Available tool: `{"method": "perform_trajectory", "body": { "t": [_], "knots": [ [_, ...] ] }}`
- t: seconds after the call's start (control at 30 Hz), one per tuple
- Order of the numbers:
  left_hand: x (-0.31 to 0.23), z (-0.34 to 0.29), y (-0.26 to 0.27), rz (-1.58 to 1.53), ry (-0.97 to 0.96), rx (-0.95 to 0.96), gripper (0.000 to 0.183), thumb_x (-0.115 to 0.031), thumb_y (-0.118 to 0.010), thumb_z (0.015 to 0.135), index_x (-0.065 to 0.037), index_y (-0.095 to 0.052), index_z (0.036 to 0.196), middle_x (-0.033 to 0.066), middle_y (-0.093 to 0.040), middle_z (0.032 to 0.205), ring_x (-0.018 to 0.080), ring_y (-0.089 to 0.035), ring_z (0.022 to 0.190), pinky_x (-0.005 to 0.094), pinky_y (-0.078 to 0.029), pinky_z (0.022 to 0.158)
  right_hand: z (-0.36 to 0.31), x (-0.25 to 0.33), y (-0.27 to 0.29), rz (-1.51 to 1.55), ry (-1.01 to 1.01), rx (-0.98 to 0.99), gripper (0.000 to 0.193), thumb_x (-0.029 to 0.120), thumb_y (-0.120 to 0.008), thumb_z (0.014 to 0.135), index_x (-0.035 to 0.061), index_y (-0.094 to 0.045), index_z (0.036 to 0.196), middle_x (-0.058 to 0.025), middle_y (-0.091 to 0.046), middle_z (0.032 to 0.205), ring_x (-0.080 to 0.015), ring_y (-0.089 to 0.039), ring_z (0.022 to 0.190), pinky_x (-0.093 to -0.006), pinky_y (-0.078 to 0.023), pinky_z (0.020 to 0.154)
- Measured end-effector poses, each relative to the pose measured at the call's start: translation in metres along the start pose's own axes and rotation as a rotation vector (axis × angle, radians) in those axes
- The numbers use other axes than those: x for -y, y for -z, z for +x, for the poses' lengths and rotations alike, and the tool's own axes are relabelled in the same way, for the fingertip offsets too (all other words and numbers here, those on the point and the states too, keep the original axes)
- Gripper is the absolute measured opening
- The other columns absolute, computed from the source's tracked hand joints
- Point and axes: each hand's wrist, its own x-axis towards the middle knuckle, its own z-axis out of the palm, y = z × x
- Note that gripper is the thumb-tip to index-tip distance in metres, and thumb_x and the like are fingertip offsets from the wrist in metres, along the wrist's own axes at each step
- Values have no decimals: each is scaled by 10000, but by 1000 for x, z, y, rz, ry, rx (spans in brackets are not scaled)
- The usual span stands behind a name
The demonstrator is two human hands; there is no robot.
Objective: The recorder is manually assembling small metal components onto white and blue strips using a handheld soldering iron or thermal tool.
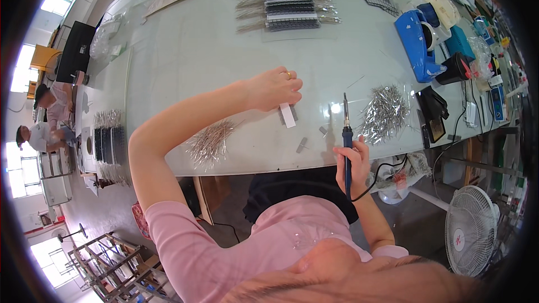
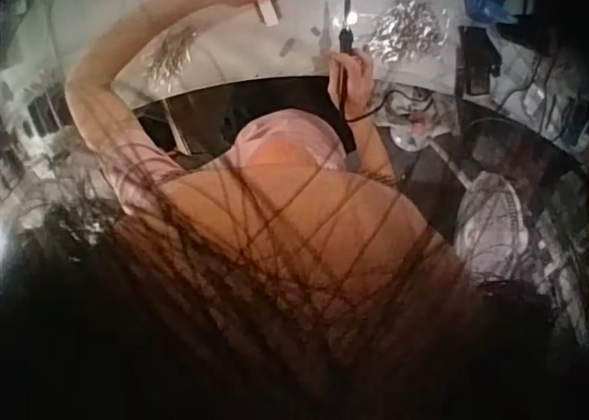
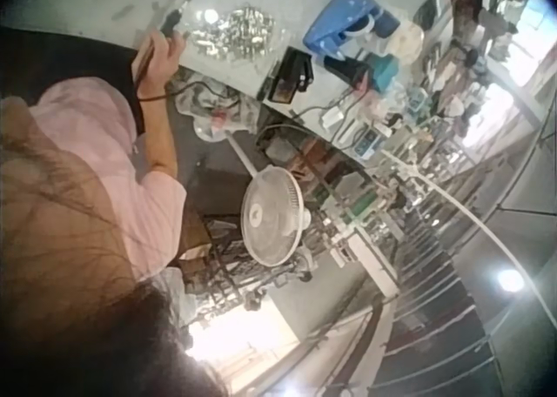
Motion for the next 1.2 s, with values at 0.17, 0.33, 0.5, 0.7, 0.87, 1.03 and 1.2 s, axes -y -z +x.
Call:
{"method": "perform_trajectory", "body": {
  "t": [0.17,0.33,0.5,0.7,0.87,1.03,1.2],
  "knots": [
    [-2,-9,-2,-91,105,-36,286,-174,-772,728,-142,-576,934,19,-561,1036,217,-531,1051,352,-433,879,8,-2,-16,39,17,38,320,-41,-682,804,106,-624,1083,-102,-555,975,-208,-598,707,-498,-383,1093],
    [-4,-14,-6,-122,128,-72,277,-179,-772,741,-147,-570,928,7,-570,981,201,-547,1030,347,-437,863,18,-8,-27,38,3,115,345,-65,-679,795,119,-605,1077,-83,-537,949,-197,-593,726,-505,-356,1105],
    [-5,-19,-9,-160,149,-80,261,-180,-762,766,-147,-563,933,-6,-589,926,189,-569,1002,349,-432,868,33,-18,-25,0,-21,24,283,-64,-669,802,95,-609,1028,-103,-546,897,-235,-602,780,-498,-363,1099],
    [-6,-24,-11,-233,190,-129,252,-155,-750,785,-147,-550,939,3,-611,886,202,-585,939,359,-424,869,20,-6,-23,82,52,118,292,-60,-689,786,97,-618,1021,-120,-549,999,-255,-623,742,-513,-386,1082],
    [-9,-26,-11,-247,181,-157,177,-130,-714,802,-144,-564,896,15,-593,874,211,-579,933,382,-413,897,21,-6,-24,45,11,106,290,-54,-681,799,103,-610,1032,-103,-534,964,-245,-614,716,-515,-385,1083],
    [-19,-38,-12,-250,238,-284,93,-151,-667,843,-127,-581,870,19,-602,854,216,-591,898,371,-433,855,36,-20,-24,-21,7,22,268,-41,-674,812,97,-598,1029,-138,-530,987,-275,-611,756,-482,-391,1085],
    [-41,-64,2,-318,394,-366,52,-136,-634,870,-113,-604,905,40,-599,862,237,-593,867,380,-431,835,17,-3,-28,30,32,53,293,-68,-675,794,97,-619,1028,-173,-573,1040,-332,-631,821,-424,-474,1003]
  ]
}}
